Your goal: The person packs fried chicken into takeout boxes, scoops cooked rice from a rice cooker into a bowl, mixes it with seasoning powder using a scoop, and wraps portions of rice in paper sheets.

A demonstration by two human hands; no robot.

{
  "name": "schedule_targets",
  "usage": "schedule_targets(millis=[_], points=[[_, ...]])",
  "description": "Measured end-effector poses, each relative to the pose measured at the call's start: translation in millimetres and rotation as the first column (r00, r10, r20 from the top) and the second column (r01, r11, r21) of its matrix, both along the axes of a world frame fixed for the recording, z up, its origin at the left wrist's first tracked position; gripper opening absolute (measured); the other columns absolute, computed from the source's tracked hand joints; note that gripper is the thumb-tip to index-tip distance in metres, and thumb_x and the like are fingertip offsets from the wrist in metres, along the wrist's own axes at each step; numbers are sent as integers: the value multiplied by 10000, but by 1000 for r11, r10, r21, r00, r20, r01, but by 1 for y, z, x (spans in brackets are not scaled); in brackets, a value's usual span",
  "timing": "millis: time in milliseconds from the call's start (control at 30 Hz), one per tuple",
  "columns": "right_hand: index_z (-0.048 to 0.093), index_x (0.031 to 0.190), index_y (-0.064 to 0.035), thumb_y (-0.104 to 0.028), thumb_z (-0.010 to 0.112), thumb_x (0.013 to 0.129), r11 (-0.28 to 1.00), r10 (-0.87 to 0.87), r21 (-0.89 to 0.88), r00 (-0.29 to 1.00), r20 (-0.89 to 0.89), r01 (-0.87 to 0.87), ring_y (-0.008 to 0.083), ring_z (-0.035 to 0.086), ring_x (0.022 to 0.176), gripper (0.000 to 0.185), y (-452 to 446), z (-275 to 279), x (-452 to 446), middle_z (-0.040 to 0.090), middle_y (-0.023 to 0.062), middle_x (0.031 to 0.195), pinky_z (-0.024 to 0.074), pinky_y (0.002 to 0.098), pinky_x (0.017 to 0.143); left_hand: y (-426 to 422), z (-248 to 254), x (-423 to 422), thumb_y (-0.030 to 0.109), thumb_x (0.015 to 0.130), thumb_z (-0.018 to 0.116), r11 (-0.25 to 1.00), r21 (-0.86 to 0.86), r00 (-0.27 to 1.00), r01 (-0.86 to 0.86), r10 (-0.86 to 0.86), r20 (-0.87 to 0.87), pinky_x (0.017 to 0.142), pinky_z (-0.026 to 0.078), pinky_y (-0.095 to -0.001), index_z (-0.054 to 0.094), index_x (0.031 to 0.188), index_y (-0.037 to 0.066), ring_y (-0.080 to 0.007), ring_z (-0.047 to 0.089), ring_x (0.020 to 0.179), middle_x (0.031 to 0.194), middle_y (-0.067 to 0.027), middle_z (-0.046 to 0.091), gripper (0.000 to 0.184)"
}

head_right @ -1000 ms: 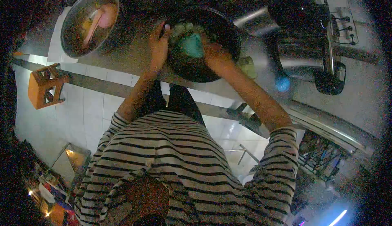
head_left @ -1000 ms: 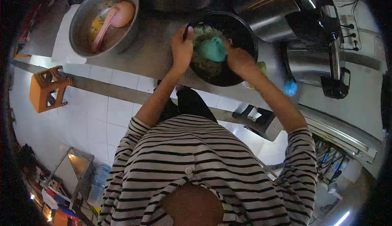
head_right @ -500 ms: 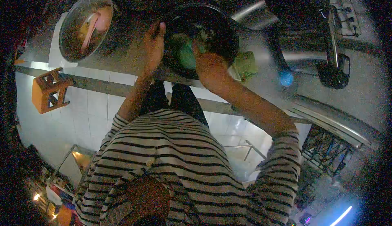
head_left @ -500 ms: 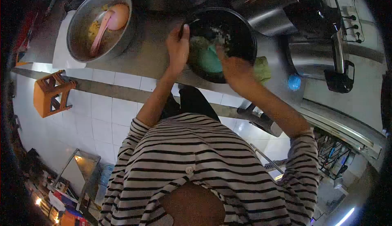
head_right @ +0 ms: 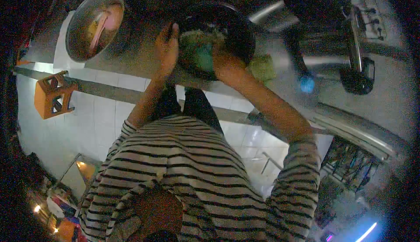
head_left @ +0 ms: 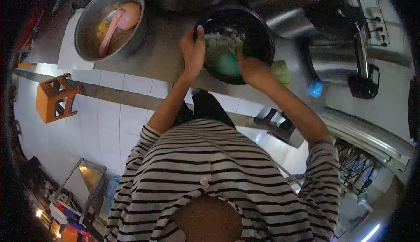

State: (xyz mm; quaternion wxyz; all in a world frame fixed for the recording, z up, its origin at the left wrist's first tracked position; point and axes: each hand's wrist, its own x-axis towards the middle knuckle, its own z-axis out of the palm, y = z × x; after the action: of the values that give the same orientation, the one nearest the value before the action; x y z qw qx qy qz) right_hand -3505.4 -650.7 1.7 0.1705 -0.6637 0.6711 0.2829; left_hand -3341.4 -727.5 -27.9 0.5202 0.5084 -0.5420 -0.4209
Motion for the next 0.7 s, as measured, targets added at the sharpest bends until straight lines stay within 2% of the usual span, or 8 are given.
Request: schedule_targets(millis=[33,133,300,333,400,467,600,700], points=[[118,1333,-8,-27,447,732,976,-40,-205,983,180,77,347,602,725,685,3,20,19,567,283,868,482,432,625,6,-2,0,327,876,447,1000,-6,1000,6,-6,4,749,401,-344,536,1029,-42,-245,547,802,871,-176,585,409],[147,1335,-33,-40,447,721,921,-336,287,909,248,263,337,598,644,683,-42,83,5,565,285,861,483,440,603,-2,-2,-4,284,885,436,999,-39,1000,-6,5,-21,754,397,-352,531,1023,-47,-249,542,807,867,-177,579,370],[183,1324,-92,-116,483,753,910,-408,132,788,461,394,206,507,476,646,-30,106,-22,512,110,658,444,345,400,5,6,1,201,874,455,994,106,998,-19,13,58,737,402,-361,515,1049,-20,-276,533,803,827,-171,547,289],[186,1320,-92,-125,485,763,937,-311,60,743,593,344,192,488,453,633,-16,83,-50,491,90,643,428,329,371,3,15,3,176,855,475,995,-82,982,-58,71,172,727,408,-367,518,1035,-12,-283,534,785,810,-166,543,263],[201,1306,-88,-140,490,778,868,-394,104,548,738,485,164,450,411,604,-7,81,-60,461,63,623,400,302,328,2,35,14,125,819,517,894,-444,898,-60,243,368,708,420,-378,525,1008,5,-299,536,748,776,-155,534,224],[225,1287,-80,-151,497,789,550,-697,372,166,698,748,139,412,373,572,20,111,-46,444,51,611,375,280,302,-9,51,16,189,828,486,804,-439,828,401,-112,550,794,412,-409,530,1041,24,-323,534,869,891,-167,557,272],[204,1299,-60,-145,511,794,558,-479,272,37,877,784,118,386,333,597,55,103,-46,423,33,567,360,266,290,-59,14,-56,70,701,610,463,-11,71,886,-112,991,525,488,-342,569,887,53,-248,573,668,782,-115,571,191],[188,1304,-55,-111,483,808,617,-387,128,158,908,776,122,397,325,580,70,88,-43,405,24,547,364,261,288,-79,2,-95,93,733,596,466,433,-485,772,-9,875,525,508,-319,599,942,78,-204,587,700,848,-86,599,209]])
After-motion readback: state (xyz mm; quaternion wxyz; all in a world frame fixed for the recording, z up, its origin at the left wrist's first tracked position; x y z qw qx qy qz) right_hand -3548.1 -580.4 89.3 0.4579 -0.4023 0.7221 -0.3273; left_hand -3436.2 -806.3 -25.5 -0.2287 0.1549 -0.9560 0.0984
